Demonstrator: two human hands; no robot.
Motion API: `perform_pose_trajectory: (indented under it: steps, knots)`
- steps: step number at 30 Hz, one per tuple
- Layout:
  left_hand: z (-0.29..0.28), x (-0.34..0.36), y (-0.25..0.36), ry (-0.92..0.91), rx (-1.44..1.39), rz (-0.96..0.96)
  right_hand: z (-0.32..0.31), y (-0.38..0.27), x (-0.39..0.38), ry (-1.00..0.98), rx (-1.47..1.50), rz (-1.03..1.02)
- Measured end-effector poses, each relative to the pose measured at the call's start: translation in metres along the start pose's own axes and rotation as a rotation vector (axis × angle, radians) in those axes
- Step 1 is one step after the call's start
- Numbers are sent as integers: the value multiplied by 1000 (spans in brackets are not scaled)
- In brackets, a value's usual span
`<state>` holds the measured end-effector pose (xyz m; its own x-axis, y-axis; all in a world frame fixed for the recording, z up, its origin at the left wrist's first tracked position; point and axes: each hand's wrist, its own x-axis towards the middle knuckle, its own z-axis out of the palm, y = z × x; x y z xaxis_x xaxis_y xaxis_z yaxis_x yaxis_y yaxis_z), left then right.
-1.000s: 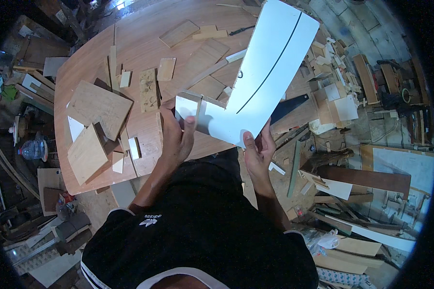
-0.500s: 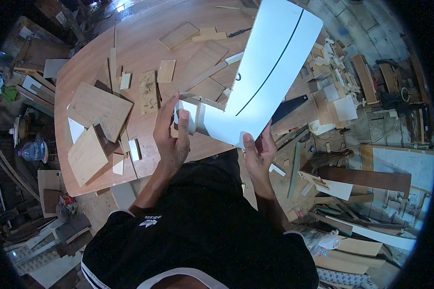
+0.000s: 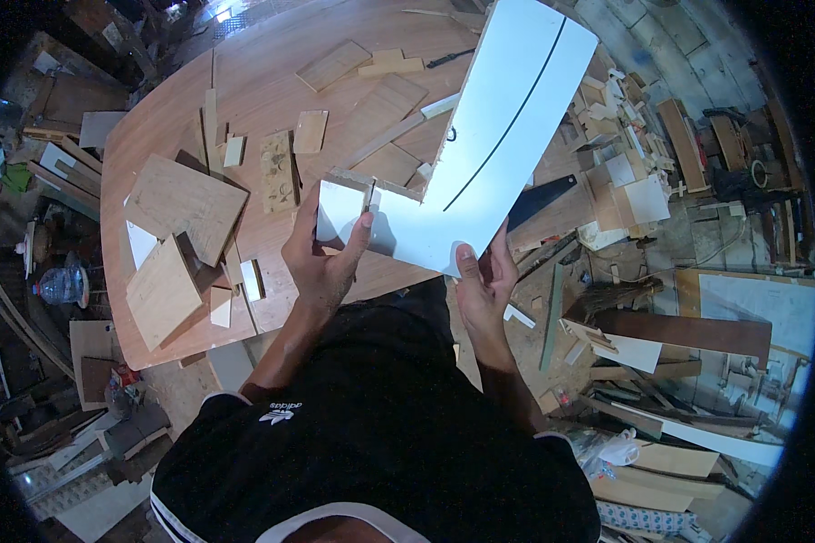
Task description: Use a hand saw to cut a piece of wood and then inspect and fit together several small wooden blocks.
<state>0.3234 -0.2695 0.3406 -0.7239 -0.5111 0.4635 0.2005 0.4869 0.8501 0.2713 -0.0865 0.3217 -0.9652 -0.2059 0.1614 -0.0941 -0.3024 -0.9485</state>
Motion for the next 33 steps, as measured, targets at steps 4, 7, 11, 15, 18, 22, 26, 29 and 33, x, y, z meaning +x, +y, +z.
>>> perform_pose_trajectory:
  steps: [4, 7, 11, 15, 18, 22, 26, 29, 33]
  knots:
    - [1, 3, -2, 54, 26, 105, 2, -1, 0, 5, 32, 12]
    - [2, 2, -3, 66, 37, 130, 1, -2, -1, -2, 8, 7]
    - [2, 2, -2, 61, 26, 105, 0, 0, -2, -1, -52, -12]
    - [3, 1, -4, 77, 37, 117, -1, 1, -2, -3, -45, -13]
    - [3, -1, -5, 81, 49, 117, -1, 1, -3, -19, -9, -11]
    - [3, 0, -2, 77, 66, 103, -1, 0, -2, -29, 48, 19]
    - [5, 1, -1, 83, 87, 117, -2, 1, -3, 0, 129, 70]
    - [3, -1, 0, 65, 72, 89, -4, 5, -3, -9, 126, 43]
    - [0, -3, 6, 75, 57, 93, -1, -1, -6, -12, 163, 32]
